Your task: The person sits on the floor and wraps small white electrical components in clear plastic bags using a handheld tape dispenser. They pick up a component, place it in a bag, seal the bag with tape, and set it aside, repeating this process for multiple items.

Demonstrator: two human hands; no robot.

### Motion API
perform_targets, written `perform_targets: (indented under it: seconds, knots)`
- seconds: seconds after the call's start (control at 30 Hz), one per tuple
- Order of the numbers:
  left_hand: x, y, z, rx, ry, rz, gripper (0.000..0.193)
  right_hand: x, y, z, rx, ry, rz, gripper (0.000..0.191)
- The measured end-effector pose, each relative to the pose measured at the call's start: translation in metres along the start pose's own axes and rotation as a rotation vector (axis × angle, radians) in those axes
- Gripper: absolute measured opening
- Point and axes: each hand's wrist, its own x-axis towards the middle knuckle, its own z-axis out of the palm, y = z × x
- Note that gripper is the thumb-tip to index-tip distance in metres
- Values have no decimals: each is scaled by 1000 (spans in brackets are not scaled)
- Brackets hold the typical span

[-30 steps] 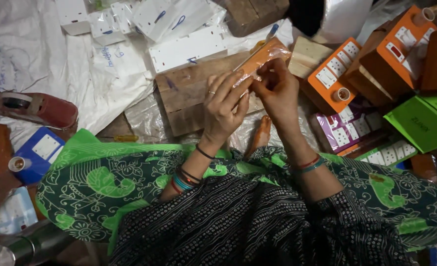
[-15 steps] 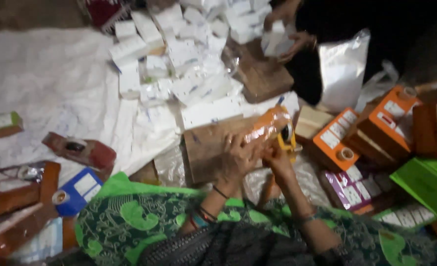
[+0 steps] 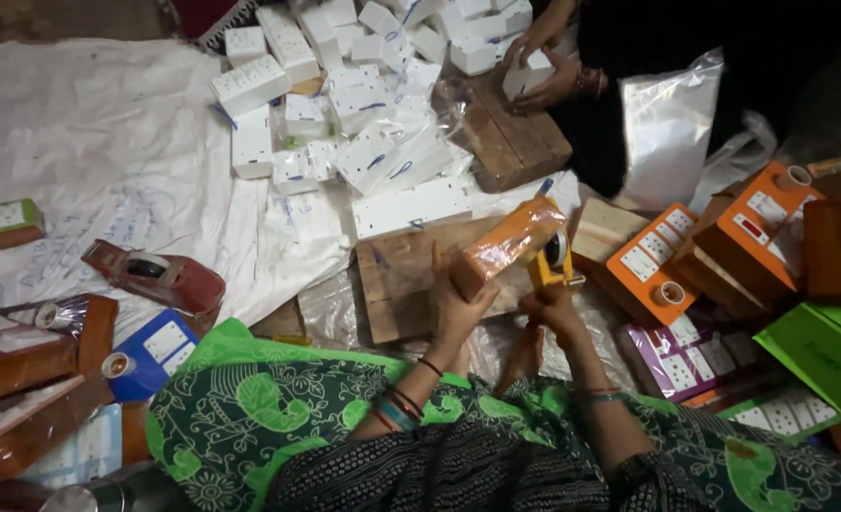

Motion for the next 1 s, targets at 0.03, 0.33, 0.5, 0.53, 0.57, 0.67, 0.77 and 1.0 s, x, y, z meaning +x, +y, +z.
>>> perform_targets:
  seconds: [0.03, 0.33, 0.5, 0.53, 0.57, 0.67, 0.77, 1.0]
  knots:
    - [1, 0, -2, -55, -48, -42, 105, 0, 3, 1, -13, 1, 15, 14]
    - [10, -26, -9, -157, -197, -61, 108, -1, 2, -4, 56, 23, 131, 11]
    - [5, -38, -17, -108, -254, -65, 116, -3, -3, -1, 56, 35, 190, 10]
    - [7, -38, -20, -76, -323, -117, 120, -3, -4, -1, 41, 16, 130, 9]
    - [11, -38, -24, -44, -393, -167, 125, -2, -5, -3, 27, -2, 68, 8]
    - [31, -35, -42, 99, -658, -272, 140, 4, -9, -19, 16, 146, -49, 11]
    - [60, -14, -60, -21, -583, -112, 150, 12, -13, -44, 6, 368, -307, 13]
    - [94, 94, -30, 382, -521, 258, 97, 24, -14, -64, -107, 650, -264, 20]
